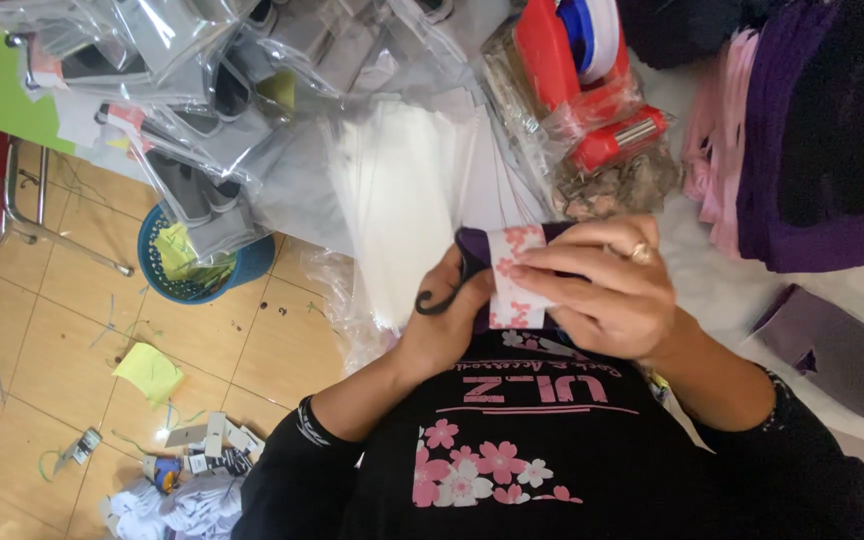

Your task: Packaging pairs of socks into individual plastic sleeves at a fast pace

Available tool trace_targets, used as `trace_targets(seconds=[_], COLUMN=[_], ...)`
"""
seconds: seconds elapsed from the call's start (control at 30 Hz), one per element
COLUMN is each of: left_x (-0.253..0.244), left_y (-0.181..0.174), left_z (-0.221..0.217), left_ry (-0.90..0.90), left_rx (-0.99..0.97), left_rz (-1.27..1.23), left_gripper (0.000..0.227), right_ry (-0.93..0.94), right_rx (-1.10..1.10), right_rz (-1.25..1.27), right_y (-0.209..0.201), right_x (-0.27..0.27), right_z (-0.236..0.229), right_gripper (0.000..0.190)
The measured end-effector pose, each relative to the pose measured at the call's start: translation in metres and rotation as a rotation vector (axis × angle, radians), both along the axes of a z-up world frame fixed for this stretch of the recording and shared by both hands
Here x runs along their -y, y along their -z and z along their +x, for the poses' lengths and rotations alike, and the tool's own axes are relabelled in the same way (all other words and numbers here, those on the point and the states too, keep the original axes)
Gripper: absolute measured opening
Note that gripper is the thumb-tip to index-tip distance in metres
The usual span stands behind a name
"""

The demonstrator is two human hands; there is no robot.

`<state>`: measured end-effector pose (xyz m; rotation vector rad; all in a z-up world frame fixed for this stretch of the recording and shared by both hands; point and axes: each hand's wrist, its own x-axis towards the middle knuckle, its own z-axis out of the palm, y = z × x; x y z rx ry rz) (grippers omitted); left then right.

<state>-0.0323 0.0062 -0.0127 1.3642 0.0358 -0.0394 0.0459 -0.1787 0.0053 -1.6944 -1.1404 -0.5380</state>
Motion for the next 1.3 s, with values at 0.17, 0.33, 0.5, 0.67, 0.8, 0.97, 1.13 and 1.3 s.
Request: trace_targets(seconds=[0.17, 0.33, 0.5, 0.67, 0.8, 0.97, 1.13, 1.3], left_x=[-0.004, -0.01, -0.01, -0.013, -0.013, -0.007, -0.004, -0.008], left_y=[0.033, 0.021, 0.017, 0.009, 0.014, -0.01, 0.002, 0.0], left_z=[-0.001, 0.005, 0.006, 0.011, 0.014, 0.025, 0.015, 0.0], left_ry=[-0.067, 0.002, 0.001, -0.022, -0.034, -0.094, -0.188, -0.357], left_rx=[-0.081, -0.061, -0.16, -0.178, -0.167, -0.022, -0.041, -0.104], left_rz=[-0.25, -0.14, 0.002, 0.088, 0.073, 0.148, 0.318, 0.371], left_gripper=[0.044, 0.045, 0.042, 0.039, 0.038, 0.023, 0.024, 0.018], right_ry=[0.147, 0.118, 0.522, 0.431, 0.434, 0.344, 0.138, 0.121], right_rx=[0.149, 0.006, -0.029, -0.413, -0.577, -1.191, -1.119, -1.062], right_rz=[-0.228, -0.141, -0.33, -0.272, -0.126, -0.052, -0.017, -0.07], right_y=[-0.014, 0.002, 0.005, 0.003, 0.028, 0.044, -0.01, 0.05], right_x=[-0.008, 0.009, 0.038, 0.052, 0.06, 0.039, 0.004, -0.021], right_z=[-0.004, 0.025, 0.096, 0.082, 0.062, 0.05, 0.003, -0.014], right_gripper=[0.026, 0.021, 0.01, 0.015, 0.01, 0.019, 0.022, 0.046])
